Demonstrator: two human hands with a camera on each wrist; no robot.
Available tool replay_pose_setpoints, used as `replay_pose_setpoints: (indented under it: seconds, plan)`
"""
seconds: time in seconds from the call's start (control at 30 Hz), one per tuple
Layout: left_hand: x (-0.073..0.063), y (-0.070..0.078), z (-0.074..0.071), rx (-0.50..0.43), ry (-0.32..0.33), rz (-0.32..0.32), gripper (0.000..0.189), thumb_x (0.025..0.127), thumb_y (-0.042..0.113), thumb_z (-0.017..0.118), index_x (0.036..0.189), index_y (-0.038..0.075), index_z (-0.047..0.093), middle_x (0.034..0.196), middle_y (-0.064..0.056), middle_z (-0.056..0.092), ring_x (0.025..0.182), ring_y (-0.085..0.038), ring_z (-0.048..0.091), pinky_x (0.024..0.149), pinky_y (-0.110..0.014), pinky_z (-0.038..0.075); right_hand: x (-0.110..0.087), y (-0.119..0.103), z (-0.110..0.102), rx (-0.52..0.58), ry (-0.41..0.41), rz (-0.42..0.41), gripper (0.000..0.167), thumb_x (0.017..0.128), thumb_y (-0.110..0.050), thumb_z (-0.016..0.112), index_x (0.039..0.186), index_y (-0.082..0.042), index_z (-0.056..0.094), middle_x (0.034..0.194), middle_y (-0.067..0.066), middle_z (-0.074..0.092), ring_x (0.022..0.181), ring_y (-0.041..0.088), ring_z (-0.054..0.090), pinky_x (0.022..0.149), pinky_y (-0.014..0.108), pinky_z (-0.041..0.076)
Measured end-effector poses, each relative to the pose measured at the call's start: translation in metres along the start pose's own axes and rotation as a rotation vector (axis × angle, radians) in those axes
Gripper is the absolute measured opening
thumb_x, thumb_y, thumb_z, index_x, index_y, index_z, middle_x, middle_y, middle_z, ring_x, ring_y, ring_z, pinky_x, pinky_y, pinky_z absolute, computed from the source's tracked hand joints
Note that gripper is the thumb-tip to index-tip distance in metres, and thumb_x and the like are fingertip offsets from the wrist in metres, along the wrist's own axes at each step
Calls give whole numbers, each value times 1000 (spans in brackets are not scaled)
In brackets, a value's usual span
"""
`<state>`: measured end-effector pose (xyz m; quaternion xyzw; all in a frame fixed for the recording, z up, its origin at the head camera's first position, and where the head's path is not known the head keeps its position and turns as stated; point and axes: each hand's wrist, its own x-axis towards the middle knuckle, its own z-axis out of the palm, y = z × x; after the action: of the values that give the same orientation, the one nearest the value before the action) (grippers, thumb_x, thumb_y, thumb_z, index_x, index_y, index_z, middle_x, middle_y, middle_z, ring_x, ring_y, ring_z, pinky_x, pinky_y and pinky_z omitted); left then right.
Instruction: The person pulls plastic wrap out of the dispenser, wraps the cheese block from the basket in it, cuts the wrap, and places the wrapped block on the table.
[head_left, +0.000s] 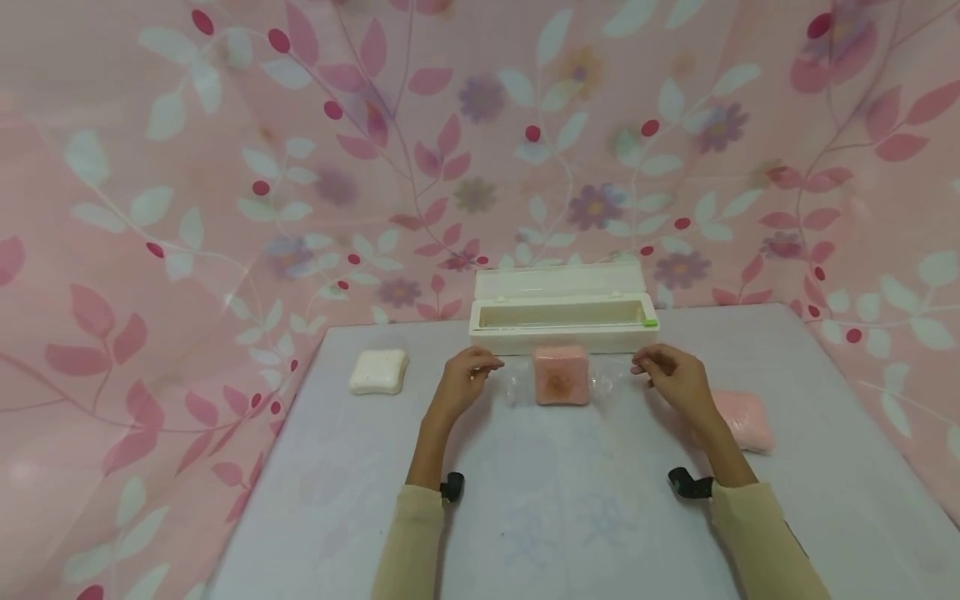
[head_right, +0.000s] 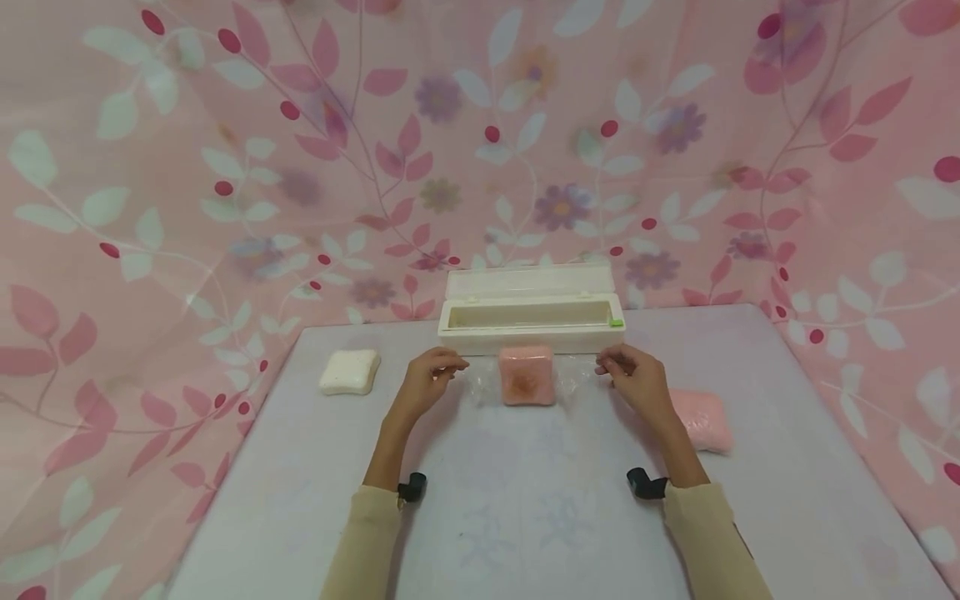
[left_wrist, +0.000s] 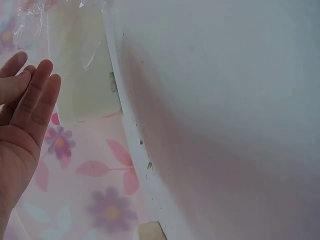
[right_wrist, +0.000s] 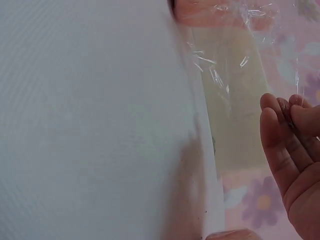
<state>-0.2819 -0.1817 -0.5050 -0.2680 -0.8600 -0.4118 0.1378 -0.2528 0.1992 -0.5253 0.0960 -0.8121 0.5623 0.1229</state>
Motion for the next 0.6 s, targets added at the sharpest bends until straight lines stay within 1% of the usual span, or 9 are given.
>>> replay_pose_setpoints:
  seconds: [0.07, 0.1, 0.17, 0.23, 0.3, 0.4, 0.47, 0.53, 0.6]
  plan:
    - [-3, 1, -1, 24, -13, 12, 22, 88, -14, 62, 93, 2, 77, 97, -2, 66, 88, -20, 63, 72, -29, 52, -3, 1, -1, -3, -14, -8, 10, 96, -6, 63, 103, -2, 69, 95, 15, 71, 87, 32, 69, 63, 30, 56]
    - [-5, 2, -1, 33, -23, 19, 22, 88, -13, 62, 91, 2, 77, 97, -2, 66, 88, -20, 63, 72, -29, 52, -5, 1, -1, -24, -25, -13, 10, 96, -6, 63, 103, -3, 70, 94, 13, 72, 87, 31, 69, 63, 29, 56]
    - [-7, 5, -2, 60, -46, 39, 22, 88, -14, 61, 90, 1, 77, 97, -2, 66, 87, -19, 62, 72, -30, 51, -8, 2, -2, -97, -44, -22, 10, 95, -6, 65, 102, -5, 72, 93, 8, 73, 88, 27, 69, 64, 25, 55]
    - [-10, 7, -2, 93, -70, 57, 22, 88, -13, 61, 89, 3, 78, 96, -2, 66, 86, -18, 62, 73, -29, 52, -10, 2, -3, -202, -64, -55, 10, 93, -7, 66, 100, -6, 74, 93, 4, 74, 88, 22, 68, 67, 25, 55]
    - [-11, 9, 0, 123, -94, 79, 22, 87, -12, 61, 89, 3, 78, 96, -3, 66, 85, -17, 62, 73, -28, 51, -12, 2, -3, -295, -86, -87, 11, 91, -8, 68, 98, -8, 76, 92, 1, 74, 89, 19, 68, 69, 29, 56]
    - [-11, 12, 2, 145, -121, 94, 21, 86, -10, 59, 88, 2, 77, 93, -3, 66, 83, -17, 61, 71, -27, 51, -14, 0, -3, -354, -135, -121, 12, 90, -9, 67, 98, -7, 76, 95, 2, 74, 92, 23, 68, 76, 43, 56]
    - [-11, 15, 3, 145, -135, 77, 22, 87, -6, 55, 87, 1, 76, 92, -2, 66, 82, -16, 60, 71, -27, 51, -15, -2, -4, -357, -180, -112, 13, 92, -12, 66, 100, -6, 75, 98, 4, 73, 95, 28, 68, 81, 50, 53]
    - [-11, 18, 5, 138, -149, 25, 23, 90, 1, 51, 90, 2, 75, 92, 0, 66, 82, -14, 60, 70, -27, 51, -15, -5, -4, -348, -229, -83, 17, 94, -18, 65, 103, -6, 75, 101, 5, 73, 99, 31, 67, 85, 54, 51]
    - [-10, 22, 7, 131, -176, -41, 23, 95, 15, 52, 98, 4, 72, 91, 3, 65, 82, -12, 59, 70, -27, 51, -16, -10, -2, -344, -271, -42, 24, 96, -28, 64, 105, -8, 74, 104, 5, 72, 102, 32, 67, 87, 54, 50]
